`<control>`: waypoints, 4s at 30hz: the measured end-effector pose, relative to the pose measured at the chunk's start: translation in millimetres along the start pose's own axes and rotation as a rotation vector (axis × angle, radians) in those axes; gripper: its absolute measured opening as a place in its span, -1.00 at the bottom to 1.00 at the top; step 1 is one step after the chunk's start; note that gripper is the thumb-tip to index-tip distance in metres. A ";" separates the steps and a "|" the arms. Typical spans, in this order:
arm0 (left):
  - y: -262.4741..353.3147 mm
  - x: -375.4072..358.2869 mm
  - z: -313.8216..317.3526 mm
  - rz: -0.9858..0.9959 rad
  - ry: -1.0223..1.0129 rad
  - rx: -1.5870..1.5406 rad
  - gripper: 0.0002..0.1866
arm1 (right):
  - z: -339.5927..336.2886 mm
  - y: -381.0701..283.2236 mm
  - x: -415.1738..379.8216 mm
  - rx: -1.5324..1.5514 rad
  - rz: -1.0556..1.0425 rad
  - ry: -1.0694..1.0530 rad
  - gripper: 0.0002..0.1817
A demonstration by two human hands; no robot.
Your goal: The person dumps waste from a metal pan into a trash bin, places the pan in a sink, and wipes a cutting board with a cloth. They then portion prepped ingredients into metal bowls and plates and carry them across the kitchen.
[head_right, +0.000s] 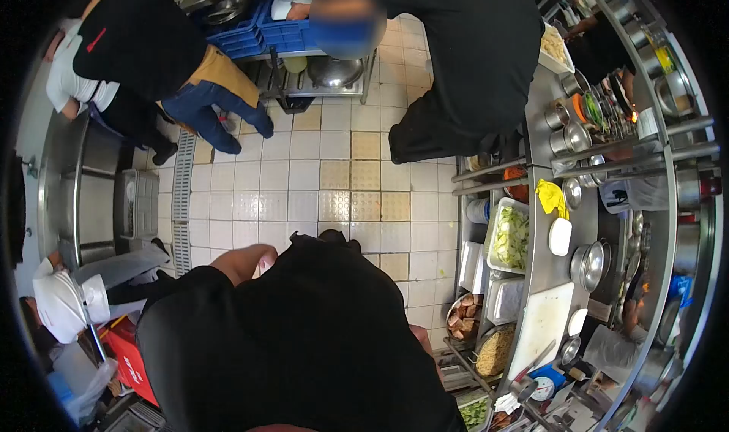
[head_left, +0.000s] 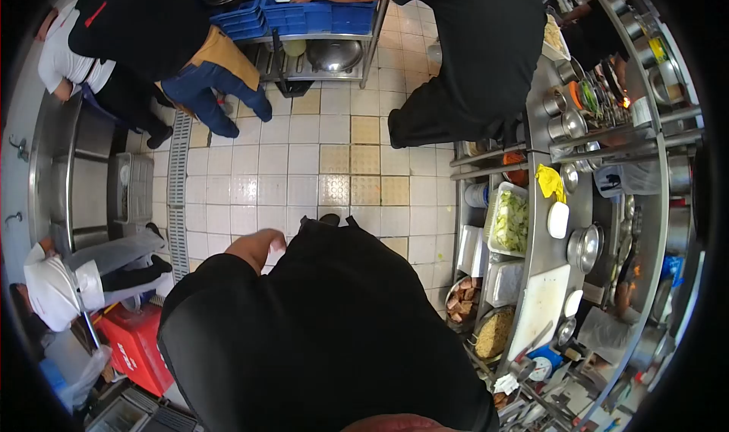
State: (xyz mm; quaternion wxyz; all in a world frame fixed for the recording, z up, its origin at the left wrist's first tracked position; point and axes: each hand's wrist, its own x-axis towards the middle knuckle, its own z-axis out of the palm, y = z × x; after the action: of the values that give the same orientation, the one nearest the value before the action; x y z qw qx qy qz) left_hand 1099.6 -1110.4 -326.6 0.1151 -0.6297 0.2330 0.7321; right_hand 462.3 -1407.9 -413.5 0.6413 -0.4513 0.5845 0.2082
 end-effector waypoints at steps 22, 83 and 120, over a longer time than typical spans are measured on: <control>-26.3 38.2 -116.8 0.558 0.691 0.694 -0.79 | 35.5 -194.7 -42.2 -0.371 -0.355 0.551 -0.72; 993.7 89.4 126.8 0.694 0.641 -0.618 -0.74 | -649.4 111.5 -252.9 0.245 -0.054 1.905 -0.68; 1004.4 -27.8 -136.6 1.445 0.812 0.627 -0.58 | -429.1 -422.2 -168.7 -0.005 -0.571 1.178 -0.44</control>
State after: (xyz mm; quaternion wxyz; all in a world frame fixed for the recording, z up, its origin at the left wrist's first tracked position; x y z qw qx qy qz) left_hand 759.3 -2042.2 -115.9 -0.2995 -0.4795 0.7866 0.2484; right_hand 518.0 -1930.3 -74.8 0.2429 -0.6290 0.6945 -0.2510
